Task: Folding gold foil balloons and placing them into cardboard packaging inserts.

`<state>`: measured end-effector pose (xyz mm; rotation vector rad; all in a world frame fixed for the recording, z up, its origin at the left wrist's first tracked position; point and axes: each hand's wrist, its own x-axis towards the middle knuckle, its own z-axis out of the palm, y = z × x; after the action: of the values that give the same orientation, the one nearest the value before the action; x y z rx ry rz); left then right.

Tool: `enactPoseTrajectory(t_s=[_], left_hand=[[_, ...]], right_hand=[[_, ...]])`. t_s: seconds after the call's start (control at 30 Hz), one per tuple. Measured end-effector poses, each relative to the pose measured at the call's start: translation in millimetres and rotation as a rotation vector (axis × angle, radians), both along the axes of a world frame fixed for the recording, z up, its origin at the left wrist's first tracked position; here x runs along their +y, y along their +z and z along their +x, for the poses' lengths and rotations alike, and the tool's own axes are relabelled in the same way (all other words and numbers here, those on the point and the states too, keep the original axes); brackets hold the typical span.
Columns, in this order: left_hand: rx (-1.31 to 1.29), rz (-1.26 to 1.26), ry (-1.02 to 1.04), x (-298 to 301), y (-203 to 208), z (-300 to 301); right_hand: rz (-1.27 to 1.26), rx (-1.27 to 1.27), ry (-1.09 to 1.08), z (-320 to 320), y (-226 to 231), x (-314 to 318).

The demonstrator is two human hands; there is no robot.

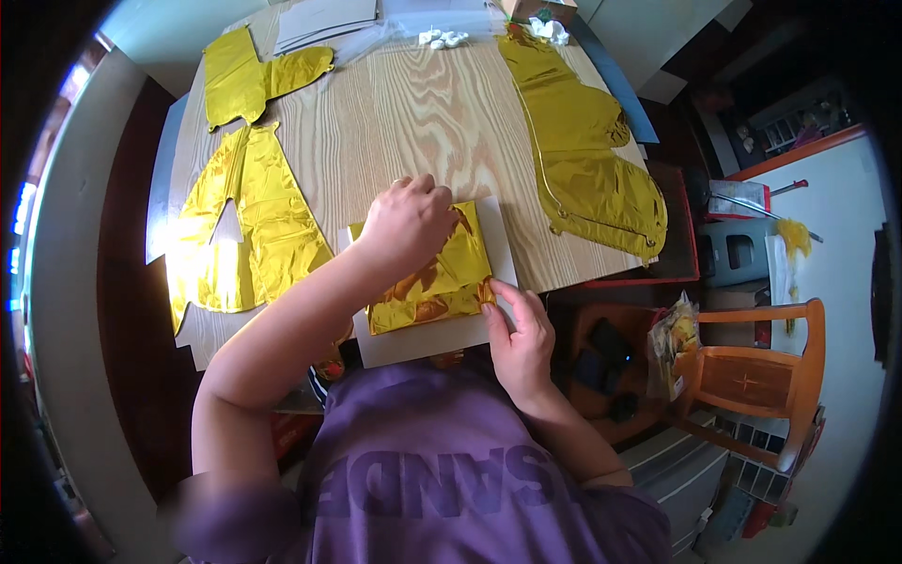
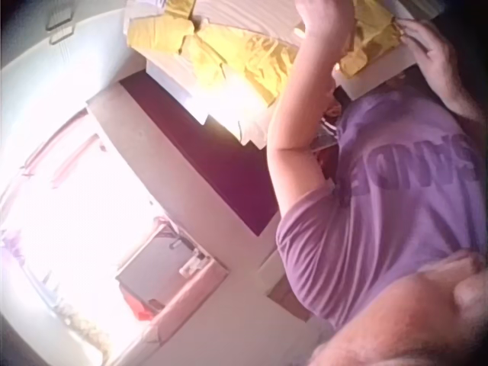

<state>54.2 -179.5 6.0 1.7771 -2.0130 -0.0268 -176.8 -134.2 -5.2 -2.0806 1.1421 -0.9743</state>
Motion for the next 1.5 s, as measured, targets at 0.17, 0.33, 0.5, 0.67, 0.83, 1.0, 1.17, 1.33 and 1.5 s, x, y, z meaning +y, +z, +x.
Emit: enactPoseTrajectory(t_s=[0.17,0.33,0.5,0.67,0.83,1.0,1.17,1.33,1.5], left_hand=[[0.166,0.271,0.066,-2.3,21.7,11.4],[0.276,0.545,0.072,-12.0,41.9,17.3],[0.248,0.446,0.072,-16.9,26.6,20.8],[0.174,0.228,0.093,-11.7,13.6,28.1],[0.162,-0.02,0.065,23.3,12.6,44.8],[0.169,-0.102,-0.055,60.4,14.1,48.5],[0.301,0.004,0.014,66.7,17.0,60.3],[0.413,0.231,0.216,74.2,31.8,71.5],[0.508,0.414,0.291,77.8,45.2,83.5]], right_hand=[[0.032,-0.061,0.0,0.6,-3.1,0.2],[0.034,-0.068,-0.007,1.1,-2.3,2.0],[0.031,-0.082,-0.009,5.0,-2.4,5.0],[-0.013,-0.037,0.018,6.2,-3.1,3.2],[-0.156,0.327,0.048,-3.8,14.3,6.6],[-0.477,0.366,0.188,-3.3,35.3,8.8],[-0.368,0.499,0.596,28.7,24.2,14.3],[-0.244,0.637,0.636,34.0,8.0,21.0],[-0.246,0.662,0.626,36.4,4.1,23.1]])
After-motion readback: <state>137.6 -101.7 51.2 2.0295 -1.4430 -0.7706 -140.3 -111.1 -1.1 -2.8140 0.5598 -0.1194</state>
